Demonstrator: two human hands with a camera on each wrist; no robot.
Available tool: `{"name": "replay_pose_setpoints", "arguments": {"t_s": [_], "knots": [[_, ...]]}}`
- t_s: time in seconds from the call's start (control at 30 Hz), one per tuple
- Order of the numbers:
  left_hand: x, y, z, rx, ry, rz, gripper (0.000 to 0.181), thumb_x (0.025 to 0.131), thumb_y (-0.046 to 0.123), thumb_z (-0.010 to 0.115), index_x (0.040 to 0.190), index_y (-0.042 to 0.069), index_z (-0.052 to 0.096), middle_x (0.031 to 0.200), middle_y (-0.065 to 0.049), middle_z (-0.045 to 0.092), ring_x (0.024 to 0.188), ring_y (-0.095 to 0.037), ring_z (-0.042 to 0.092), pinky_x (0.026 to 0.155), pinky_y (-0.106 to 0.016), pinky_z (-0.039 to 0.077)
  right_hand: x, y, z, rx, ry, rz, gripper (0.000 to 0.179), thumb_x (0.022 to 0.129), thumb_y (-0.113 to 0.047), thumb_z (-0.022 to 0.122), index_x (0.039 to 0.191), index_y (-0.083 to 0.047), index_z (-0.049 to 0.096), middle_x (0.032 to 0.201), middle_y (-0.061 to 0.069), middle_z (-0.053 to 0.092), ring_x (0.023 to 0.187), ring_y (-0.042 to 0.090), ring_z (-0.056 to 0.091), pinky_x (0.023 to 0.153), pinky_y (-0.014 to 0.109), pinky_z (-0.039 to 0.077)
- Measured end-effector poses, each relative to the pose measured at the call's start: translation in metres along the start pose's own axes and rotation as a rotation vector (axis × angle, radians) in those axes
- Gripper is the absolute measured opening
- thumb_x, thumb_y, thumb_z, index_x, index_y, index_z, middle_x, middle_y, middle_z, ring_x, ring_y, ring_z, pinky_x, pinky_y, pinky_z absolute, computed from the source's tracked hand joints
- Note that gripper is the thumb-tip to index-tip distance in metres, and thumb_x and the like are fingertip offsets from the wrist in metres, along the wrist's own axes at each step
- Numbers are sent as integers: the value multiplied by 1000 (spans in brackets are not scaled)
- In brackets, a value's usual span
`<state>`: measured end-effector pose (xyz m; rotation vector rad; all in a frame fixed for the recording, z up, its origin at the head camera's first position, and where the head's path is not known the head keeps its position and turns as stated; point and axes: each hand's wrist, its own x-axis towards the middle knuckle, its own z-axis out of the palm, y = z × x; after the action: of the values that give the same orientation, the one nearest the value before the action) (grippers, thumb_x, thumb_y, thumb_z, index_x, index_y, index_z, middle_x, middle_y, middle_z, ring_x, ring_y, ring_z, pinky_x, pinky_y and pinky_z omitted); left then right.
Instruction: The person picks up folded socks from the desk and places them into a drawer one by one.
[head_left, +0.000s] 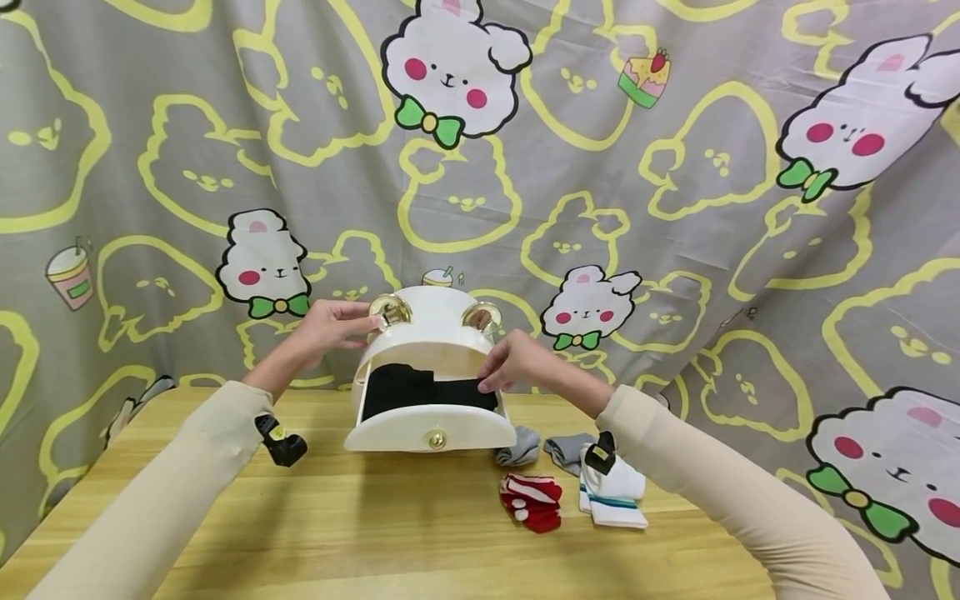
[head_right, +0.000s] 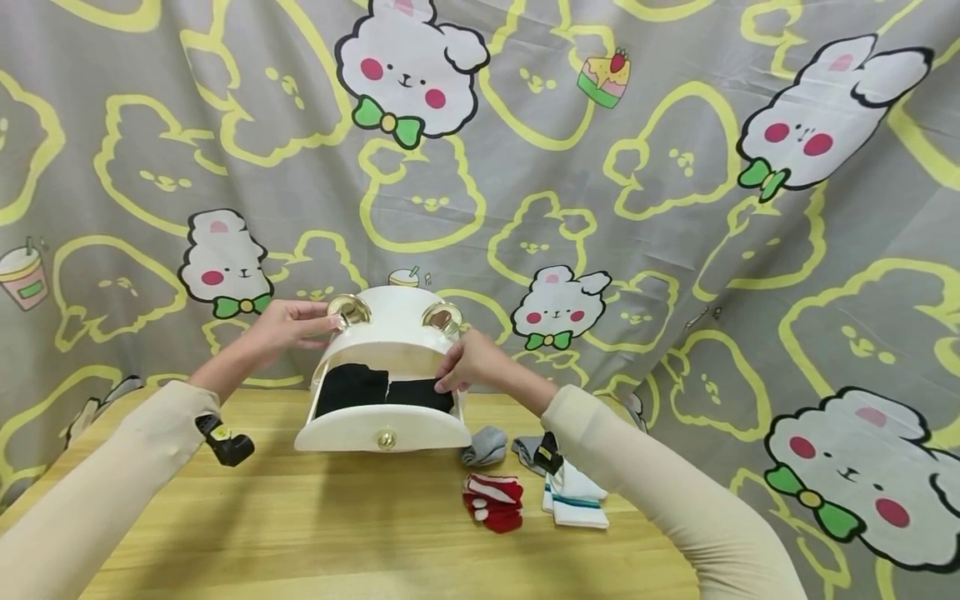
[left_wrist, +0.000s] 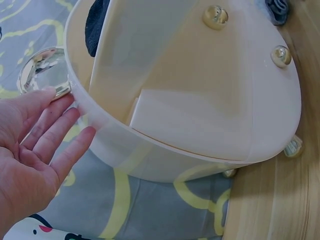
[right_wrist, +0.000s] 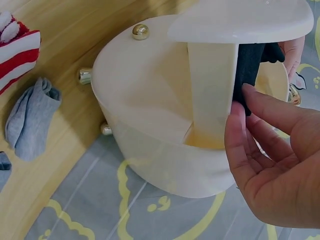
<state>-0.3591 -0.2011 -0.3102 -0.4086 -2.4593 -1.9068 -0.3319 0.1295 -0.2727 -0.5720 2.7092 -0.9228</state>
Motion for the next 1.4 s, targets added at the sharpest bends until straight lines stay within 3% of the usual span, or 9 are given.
{"name": "replay_pose_setpoints", "arguments": {"t_s": [0.37,0.73,1.13,1.27,1.4], "knots": [[0,0,0,-14,2,-5,50,98,27,71,137,-2,61,109,0,78,107,-22,72,96,-44,61,-1,-1,0,-8,-23,4,7,83,-11,85,87,-7,81,76,0,75,65,10,62,61,21,55],[0,-1,-1,-5,3,-7,50,98,27,71,137,-2,61,113,-5,77,107,-21,73,97,-46,60,-2,-4,-1,45,-43,22,7,84,-6,83,91,-5,80,82,3,77,69,12,66,66,24,60],[2,-1,-3,1,-11,5,51,97,27,72,137,-2,61,119,-11,75,106,-18,73,98,-48,59,-5,-1,-2,61,-8,-16,9,86,-8,82,93,-4,79,85,6,78,71,13,68,66,27,62],[2,-1,-3,-2,-13,4,50,98,27,71,137,-2,61,118,-10,76,105,-18,73,98,-48,59,-12,-3,-10,111,-11,-50,12,89,-12,80,97,-4,78,88,7,78,76,17,70,67,28,62],[3,-1,-3,2,-12,-3,50,98,27,71,137,-2,61,118,-11,75,107,-20,73,98,-48,59,-24,-7,-24,261,-70,-80,26,92,-18,78,109,2,75,95,11,77,81,22,71,73,31,63]]}}
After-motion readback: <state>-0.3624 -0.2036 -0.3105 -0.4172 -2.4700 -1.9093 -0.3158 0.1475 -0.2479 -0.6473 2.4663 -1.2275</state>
